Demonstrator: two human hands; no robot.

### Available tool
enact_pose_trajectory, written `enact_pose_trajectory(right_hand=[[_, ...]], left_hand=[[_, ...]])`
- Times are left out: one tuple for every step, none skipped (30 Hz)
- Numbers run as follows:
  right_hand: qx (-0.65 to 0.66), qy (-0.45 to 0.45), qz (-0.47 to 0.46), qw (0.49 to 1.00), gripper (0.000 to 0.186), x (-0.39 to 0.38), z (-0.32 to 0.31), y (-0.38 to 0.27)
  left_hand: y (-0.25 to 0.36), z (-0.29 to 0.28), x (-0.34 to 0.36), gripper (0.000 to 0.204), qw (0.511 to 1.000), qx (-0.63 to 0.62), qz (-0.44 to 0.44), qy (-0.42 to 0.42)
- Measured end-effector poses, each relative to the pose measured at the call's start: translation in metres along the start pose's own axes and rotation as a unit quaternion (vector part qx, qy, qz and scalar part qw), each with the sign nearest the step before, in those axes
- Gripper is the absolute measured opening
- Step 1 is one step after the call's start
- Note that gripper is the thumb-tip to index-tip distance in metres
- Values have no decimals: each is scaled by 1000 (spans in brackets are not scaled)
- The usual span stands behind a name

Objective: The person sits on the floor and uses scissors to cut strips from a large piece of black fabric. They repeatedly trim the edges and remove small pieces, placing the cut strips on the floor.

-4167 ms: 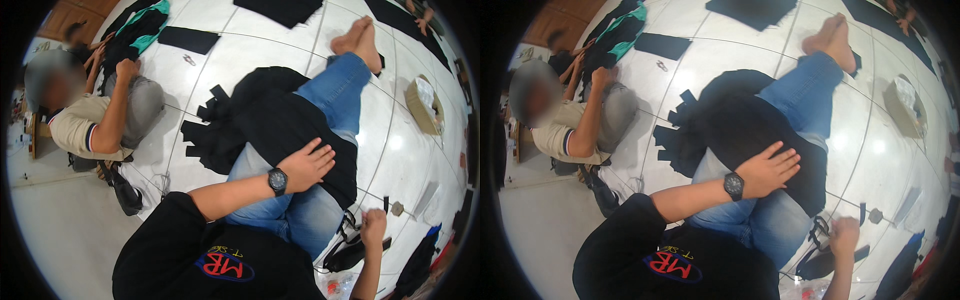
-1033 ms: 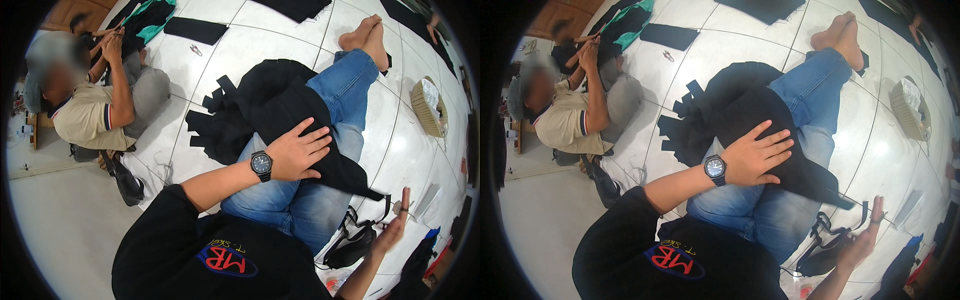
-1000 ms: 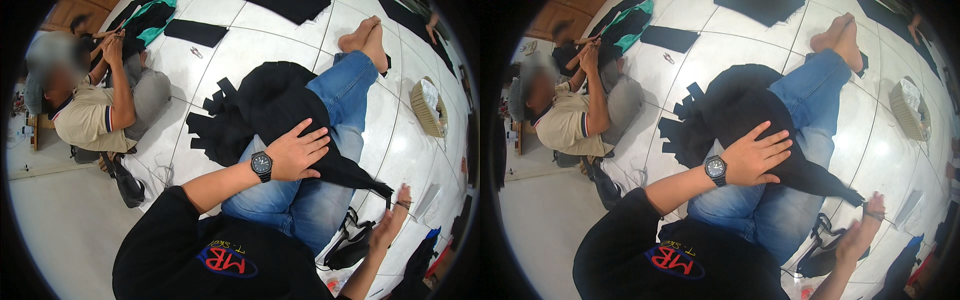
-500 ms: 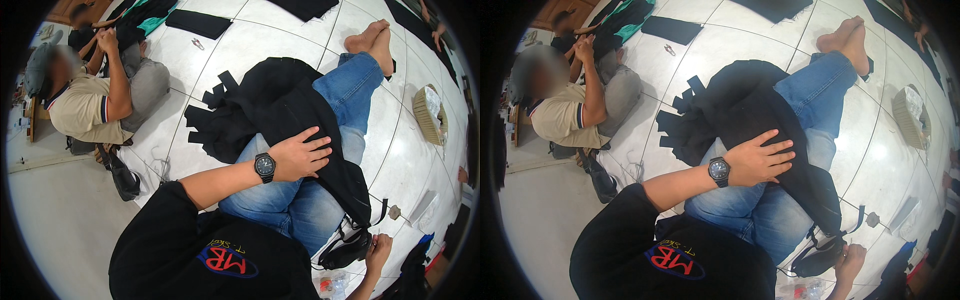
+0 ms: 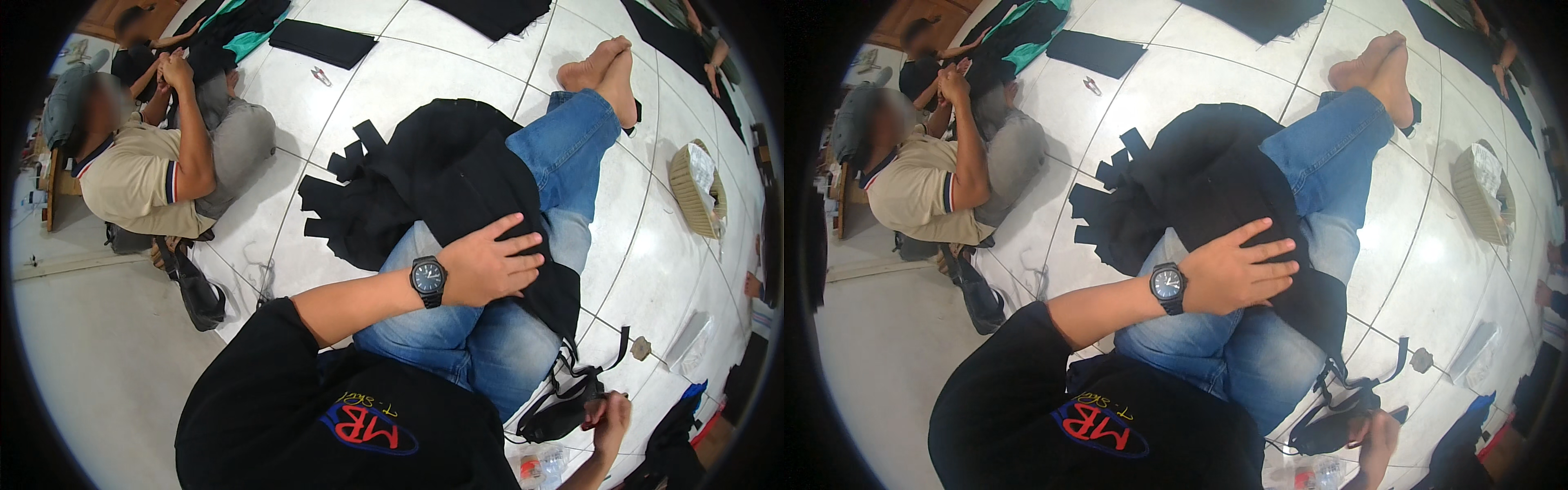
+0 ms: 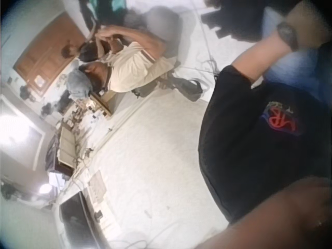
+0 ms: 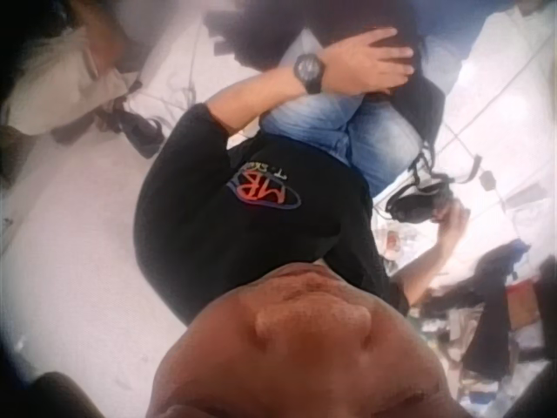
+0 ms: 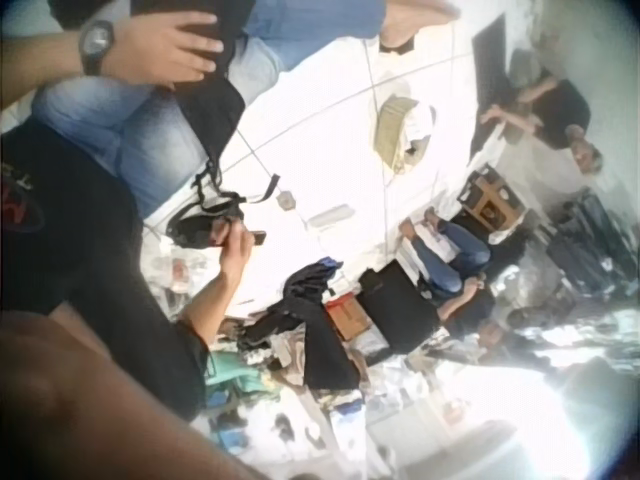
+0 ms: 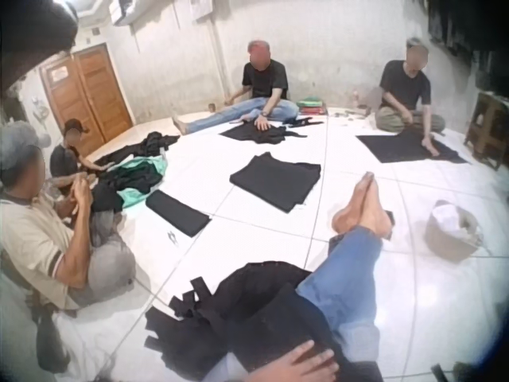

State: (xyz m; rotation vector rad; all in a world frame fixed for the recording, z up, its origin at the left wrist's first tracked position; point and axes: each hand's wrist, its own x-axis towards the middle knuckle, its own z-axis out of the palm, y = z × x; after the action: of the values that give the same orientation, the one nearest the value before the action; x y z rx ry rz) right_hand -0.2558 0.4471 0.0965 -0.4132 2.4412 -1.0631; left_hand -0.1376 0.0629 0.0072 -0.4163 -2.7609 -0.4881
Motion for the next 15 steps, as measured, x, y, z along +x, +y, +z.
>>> enact_pose_trajectory(right_hand=[[129,37,-57,989,41,-1,9,-10],[255,75,-113,957,46,0,15,-18],[376,113,-164,905,53,3,18,-27],[117,151,-179,965,52,16,18,-40],[-133,129,-211,960,50,23,15,-37],[-361,131,-260,886,51,32,13,-33],[-477,103,-280,827,37,37,15,-18],[-470,41,-211,856,25,35,12,-6],[-457,-30,-138,878,20,30,12,0],[-446,-41,-154,881,20,26,13,7],[-434,-52,-169,883,23,22,13,14],[-421,-61,-182,887,28,16,14,18],[-419,-70,-177,888,28,11,10,24],[-417,-78,-171,889,27,7,4,31],[-413,-82,-166,892,27,5,-1,37]], left_hand=[[3,-4,1,37,1000,-7,12,2],[7,-7,5,36,1000,-15,24,4],[11,-8,6,35,999,-24,37,6],[13,-6,7,36,998,-30,52,11],[12,-6,6,38,999,-28,42,-6],[10,-5,6,40,999,-26,31,-19],[8,-2,6,42,999,-26,17,-30],[0,-2,7,49,998,16,4,-63],[-9,3,3,51,997,24,-18,-65],[-14,7,0,49,998,14,-12,-66],[-16,11,-2,47,998,5,-7,-68],[-14,12,-3,46,998,7,-4,-65],[-13,13,-4,45,998,8,-1,-63],[-11,14,-4,43,998,10,3,-60],[-11,14,-3,43,998,11,4,-58]])
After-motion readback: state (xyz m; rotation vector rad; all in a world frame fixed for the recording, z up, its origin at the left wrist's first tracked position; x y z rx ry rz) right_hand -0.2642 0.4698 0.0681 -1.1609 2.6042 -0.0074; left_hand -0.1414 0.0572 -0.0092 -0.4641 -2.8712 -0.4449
